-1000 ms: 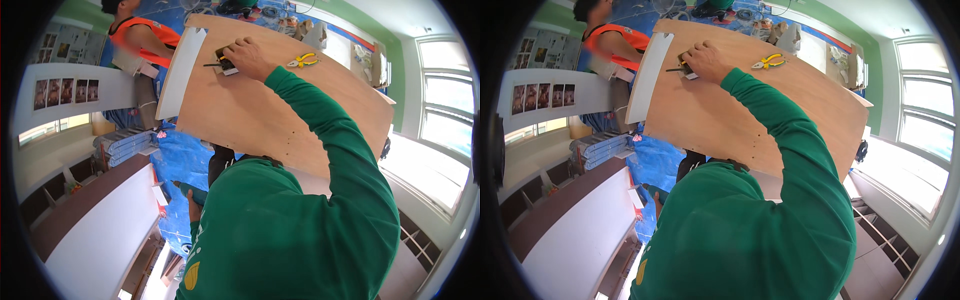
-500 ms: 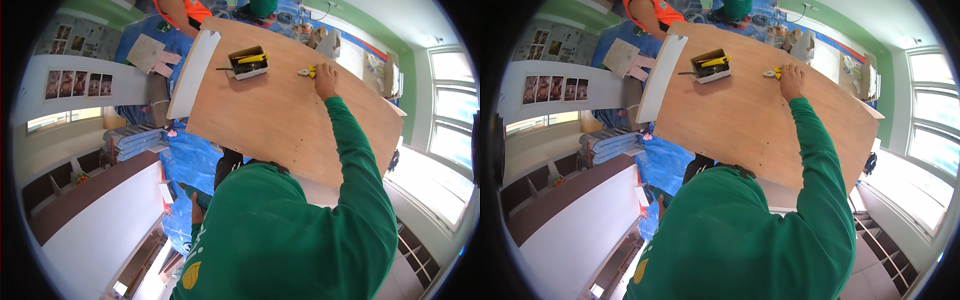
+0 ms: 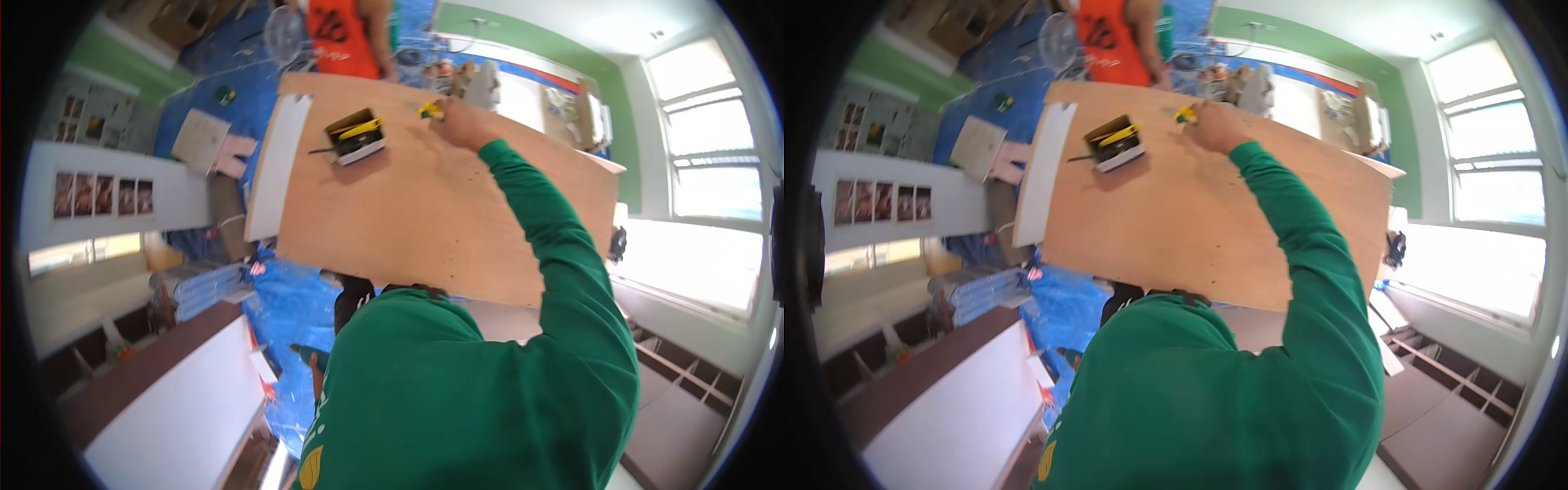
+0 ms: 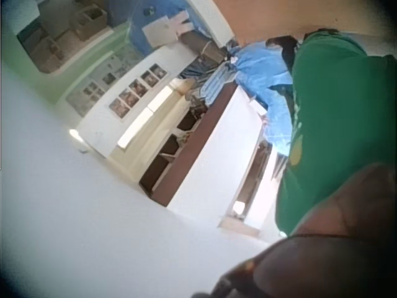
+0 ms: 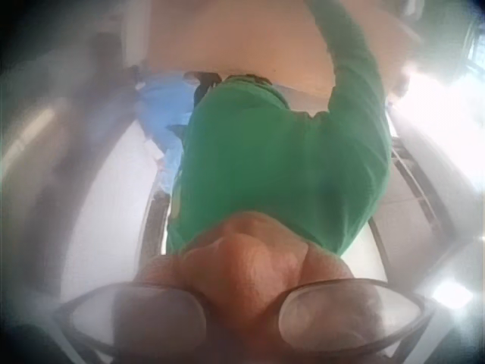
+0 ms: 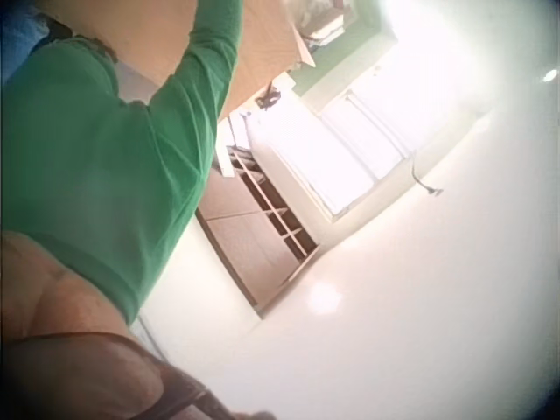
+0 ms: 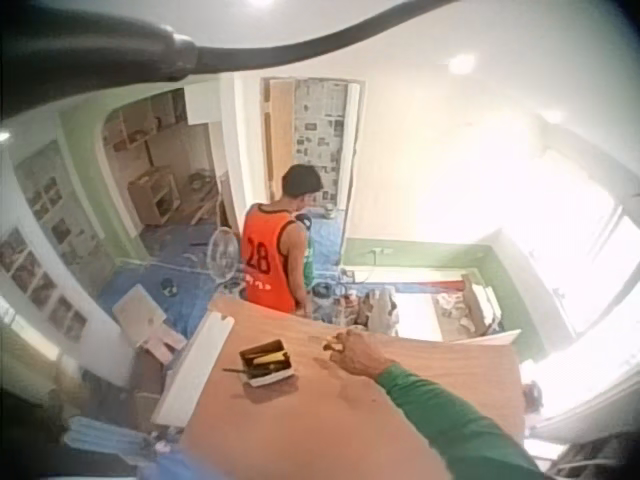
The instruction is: The person uses a power drill to fasten screws into a large wooden board. They then move around a room under renovation, handling a paint bucket and a paintbrush. The person picks up and stacks several long wooden planks and a large flat panel, organizing materials on the floor.
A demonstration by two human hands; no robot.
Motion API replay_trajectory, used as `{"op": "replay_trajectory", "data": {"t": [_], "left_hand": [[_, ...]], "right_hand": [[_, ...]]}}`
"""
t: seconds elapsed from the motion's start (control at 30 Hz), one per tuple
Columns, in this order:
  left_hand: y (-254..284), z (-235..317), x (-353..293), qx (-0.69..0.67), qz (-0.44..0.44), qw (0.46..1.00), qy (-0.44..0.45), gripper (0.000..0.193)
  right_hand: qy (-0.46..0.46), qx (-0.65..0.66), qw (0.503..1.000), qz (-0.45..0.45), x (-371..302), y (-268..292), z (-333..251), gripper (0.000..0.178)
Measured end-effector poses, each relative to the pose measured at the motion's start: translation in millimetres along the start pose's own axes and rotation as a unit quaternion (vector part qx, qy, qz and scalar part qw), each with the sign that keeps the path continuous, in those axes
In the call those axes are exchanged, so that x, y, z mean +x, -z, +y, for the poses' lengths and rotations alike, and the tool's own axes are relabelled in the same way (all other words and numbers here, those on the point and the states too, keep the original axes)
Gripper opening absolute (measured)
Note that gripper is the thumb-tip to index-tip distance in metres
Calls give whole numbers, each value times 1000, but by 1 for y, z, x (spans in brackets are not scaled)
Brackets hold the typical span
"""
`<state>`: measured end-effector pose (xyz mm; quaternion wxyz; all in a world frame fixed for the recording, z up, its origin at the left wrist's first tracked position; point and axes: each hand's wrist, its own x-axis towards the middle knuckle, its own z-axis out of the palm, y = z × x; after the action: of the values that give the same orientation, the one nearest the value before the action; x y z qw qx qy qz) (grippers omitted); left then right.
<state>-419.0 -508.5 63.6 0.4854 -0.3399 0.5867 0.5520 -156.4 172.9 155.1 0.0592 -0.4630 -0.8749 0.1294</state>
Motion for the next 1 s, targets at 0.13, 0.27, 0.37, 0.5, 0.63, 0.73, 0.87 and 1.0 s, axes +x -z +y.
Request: {"op": "replay_trajectory", "data": {"t": [0.13, 0.27, 0.37, 0.5, 0.63, 0.73, 0.87, 1.0], "left_hand": [[15, -2, -3, -11, 2, 1000, 2, 69], [24, -20, -2, -37, 1, 999, 16, 68], [32, -42, -2, -63, -2, 998, 30, 68], [42, -53, 5, -76, -4, 996, 54, 67], [64, -57, 22, -84, -8, 995, 59, 69], [69, -49, 16, -85, 33, 994, 58, 73], [98, -61, 55, -53, 38, 993, 98, 78], [89, -13, 55, -41, 67, 993, 93, 72]], "right_hand": [[102, 73, 992, 15, 17, 57, -56, 43], [179, -39, 982, -45, 45, 69, -132, 33], [219, -159, 961, -54, 64, 54, -185, 24], [296, -244, 923, -31, 69, 4, -221, 16], [255, -208, 940, -86, 46, -1, -293, 23], [333, -116, 926, -133, 24, -13, -352, 46], [433, 20, 898, -72, 26, -87, -394, 55], [439, 36, 896, -47, 59, -159, -443, 53]]}}
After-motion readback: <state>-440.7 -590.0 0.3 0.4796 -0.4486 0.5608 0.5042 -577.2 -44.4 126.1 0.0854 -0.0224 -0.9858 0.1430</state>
